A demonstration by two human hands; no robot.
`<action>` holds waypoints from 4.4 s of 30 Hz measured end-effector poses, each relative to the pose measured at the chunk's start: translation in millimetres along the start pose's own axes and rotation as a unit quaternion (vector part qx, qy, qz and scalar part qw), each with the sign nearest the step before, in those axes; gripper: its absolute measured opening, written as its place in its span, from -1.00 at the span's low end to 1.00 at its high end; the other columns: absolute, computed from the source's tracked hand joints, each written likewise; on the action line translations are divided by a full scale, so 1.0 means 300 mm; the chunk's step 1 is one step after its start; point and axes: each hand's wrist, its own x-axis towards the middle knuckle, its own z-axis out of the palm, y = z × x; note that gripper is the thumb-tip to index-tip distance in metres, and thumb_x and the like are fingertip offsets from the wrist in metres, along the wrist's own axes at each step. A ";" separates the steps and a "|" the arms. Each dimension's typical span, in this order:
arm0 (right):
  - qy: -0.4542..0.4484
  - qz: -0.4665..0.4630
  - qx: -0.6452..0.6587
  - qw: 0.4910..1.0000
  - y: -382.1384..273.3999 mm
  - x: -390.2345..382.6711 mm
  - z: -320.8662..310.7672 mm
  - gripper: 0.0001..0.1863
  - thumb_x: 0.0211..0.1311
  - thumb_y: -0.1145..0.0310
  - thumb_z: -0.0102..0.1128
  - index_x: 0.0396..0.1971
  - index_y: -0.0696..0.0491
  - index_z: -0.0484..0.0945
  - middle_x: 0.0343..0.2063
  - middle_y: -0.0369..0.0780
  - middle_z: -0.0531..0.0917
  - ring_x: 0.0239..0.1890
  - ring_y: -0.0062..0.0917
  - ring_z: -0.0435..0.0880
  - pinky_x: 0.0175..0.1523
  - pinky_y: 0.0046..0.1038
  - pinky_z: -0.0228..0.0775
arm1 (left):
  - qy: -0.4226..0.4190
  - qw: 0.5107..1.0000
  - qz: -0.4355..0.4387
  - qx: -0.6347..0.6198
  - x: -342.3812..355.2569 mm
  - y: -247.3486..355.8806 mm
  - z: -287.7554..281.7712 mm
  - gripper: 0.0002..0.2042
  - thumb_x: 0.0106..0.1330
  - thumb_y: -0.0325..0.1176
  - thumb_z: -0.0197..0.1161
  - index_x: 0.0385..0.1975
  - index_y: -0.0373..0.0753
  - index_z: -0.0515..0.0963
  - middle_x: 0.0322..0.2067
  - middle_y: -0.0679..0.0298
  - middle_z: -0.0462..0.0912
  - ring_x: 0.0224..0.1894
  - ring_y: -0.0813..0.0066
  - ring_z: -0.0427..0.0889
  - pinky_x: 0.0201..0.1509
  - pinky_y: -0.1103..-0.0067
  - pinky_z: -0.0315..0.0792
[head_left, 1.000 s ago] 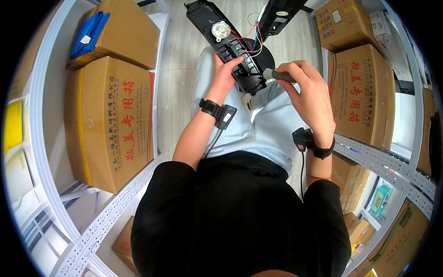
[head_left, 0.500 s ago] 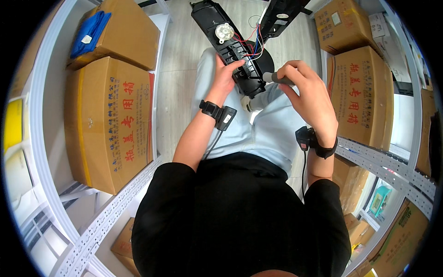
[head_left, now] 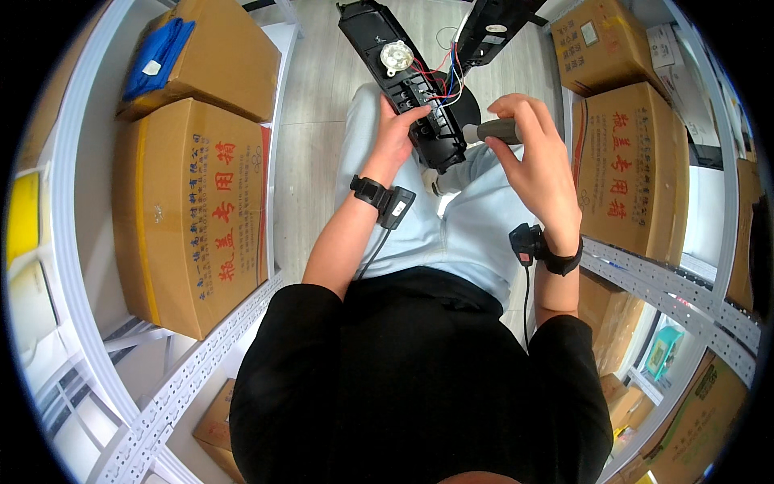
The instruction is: The person disassembles a standing fan, removes the control panel, and uses a screwdriver to adjust internal components and wiring. They then reassemble the fan, securing the control panel and fan head.
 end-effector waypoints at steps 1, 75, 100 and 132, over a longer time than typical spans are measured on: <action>0.003 0.026 -0.008 1.000 0.000 0.002 0.001 -0.72 0.10 0.36 0.30 -0.21 0.06 0.45 -0.28 -0.10 0.58 -0.34 -0.16 0.62 -0.30 -0.28 0.46 | 0.000 1.000 -0.001 -0.002 0.000 -0.002 0.002 -0.43 0.04 -0.76 0.23 0.05 -0.15 0.24 -0.07 0.27 0.52 -0.04 0.40 0.56 0.03 0.44 0.50; -0.041 0.059 -0.005 0.997 0.016 0.003 -0.016 -0.60 0.00 0.35 0.37 -0.15 -0.01 0.42 -0.35 -0.19 0.58 -0.40 -0.28 0.62 -0.32 -0.34 0.47 | -0.008 1.000 0.005 0.014 0.005 -0.016 -0.010 -0.46 0.04 -0.76 0.22 0.00 -0.16 0.25 -0.09 0.24 0.52 -0.05 0.38 0.57 0.02 0.40 0.52; 0.120 0.153 0.204 0.959 0.125 -0.019 -0.068 -0.70 0.00 0.47 0.40 -0.27 0.11 0.48 -0.31 -0.29 0.66 -0.26 -0.67 0.57 -0.16 -0.62 0.41 | -0.032 0.998 -0.044 0.036 0.011 -0.022 -0.040 -0.32 0.04 -0.76 0.21 0.18 -0.14 0.17 -0.02 0.16 0.47 -0.03 0.33 0.55 0.00 0.38 0.52; 0.266 0.276 0.448 0.808 0.323 -0.071 0.012 -0.77 0.19 0.35 0.28 -0.31 0.17 0.45 -0.40 -0.19 0.63 -0.46 -0.52 0.63 -0.37 -0.63 0.43 | -0.081 0.977 0.037 0.195 -0.012 -0.016 -0.015 -0.81 0.40 -0.27 0.12 -0.19 -0.24 0.54 -0.24 0.44 0.54 -0.18 0.73 0.43 -0.07 0.70 0.34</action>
